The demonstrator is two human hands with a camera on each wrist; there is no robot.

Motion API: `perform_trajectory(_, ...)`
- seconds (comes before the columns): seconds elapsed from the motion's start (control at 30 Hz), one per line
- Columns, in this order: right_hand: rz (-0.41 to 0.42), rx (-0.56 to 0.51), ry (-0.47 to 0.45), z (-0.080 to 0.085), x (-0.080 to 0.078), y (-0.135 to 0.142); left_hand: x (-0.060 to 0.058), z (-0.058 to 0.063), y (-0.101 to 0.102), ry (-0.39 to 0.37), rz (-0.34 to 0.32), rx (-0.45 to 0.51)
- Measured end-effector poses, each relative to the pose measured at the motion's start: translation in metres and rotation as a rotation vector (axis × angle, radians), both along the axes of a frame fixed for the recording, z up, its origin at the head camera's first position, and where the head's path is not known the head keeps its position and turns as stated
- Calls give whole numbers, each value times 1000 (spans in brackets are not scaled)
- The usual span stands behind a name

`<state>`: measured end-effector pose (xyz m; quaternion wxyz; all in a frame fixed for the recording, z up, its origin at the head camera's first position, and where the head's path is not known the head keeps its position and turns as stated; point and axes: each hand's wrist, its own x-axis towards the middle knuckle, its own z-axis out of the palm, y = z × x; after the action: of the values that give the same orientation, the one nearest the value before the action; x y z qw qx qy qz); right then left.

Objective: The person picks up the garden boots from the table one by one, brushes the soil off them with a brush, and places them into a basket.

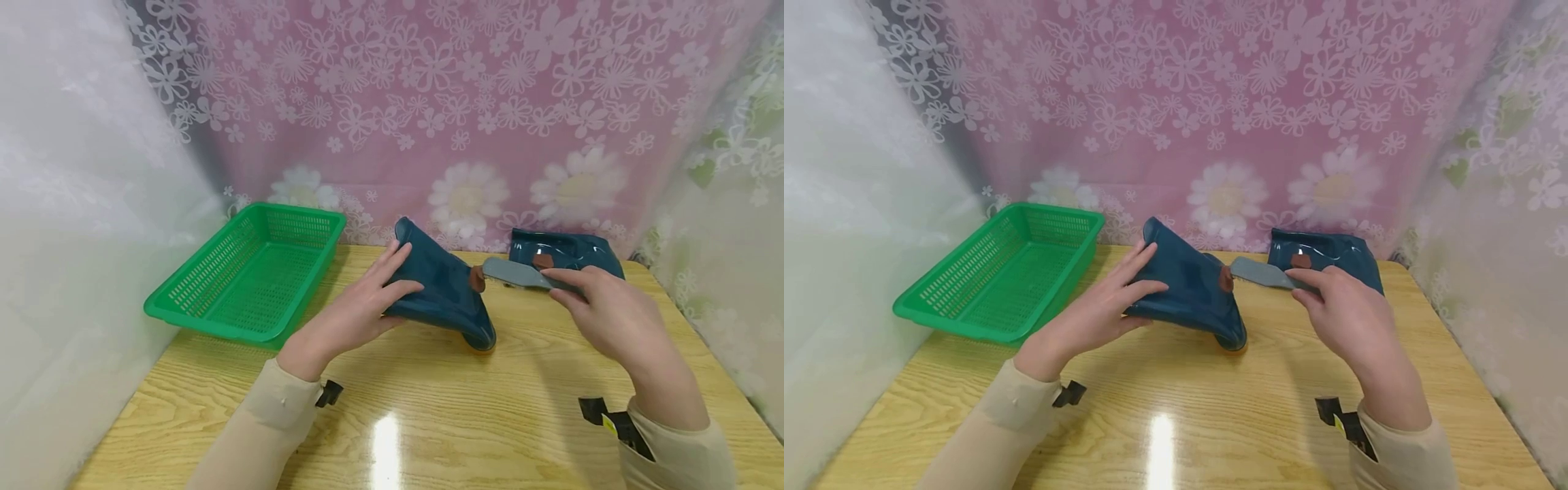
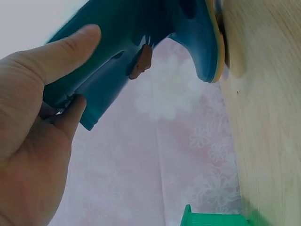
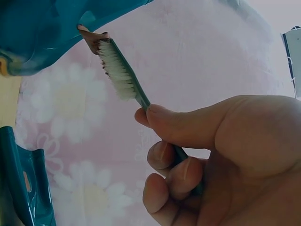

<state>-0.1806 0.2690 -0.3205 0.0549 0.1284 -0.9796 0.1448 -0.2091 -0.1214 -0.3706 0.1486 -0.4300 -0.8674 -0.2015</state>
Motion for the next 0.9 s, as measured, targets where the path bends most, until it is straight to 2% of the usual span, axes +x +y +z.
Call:
perform_trajectory(0.3,-27,-13,17,-2,5,14,0,2,-1,100,-21,74)
perform_trajectory(0.53,-23,-17,31,0,7,21,-3,2,5,286,-31,114)
perform_trajectory(0.73,-19,-13,33,1,10,26,-4,15,14,366,-30,93)
perform_trajectory(0.9,-12,-25,48,-6,15,32,-3,28,20,435,-19,50)
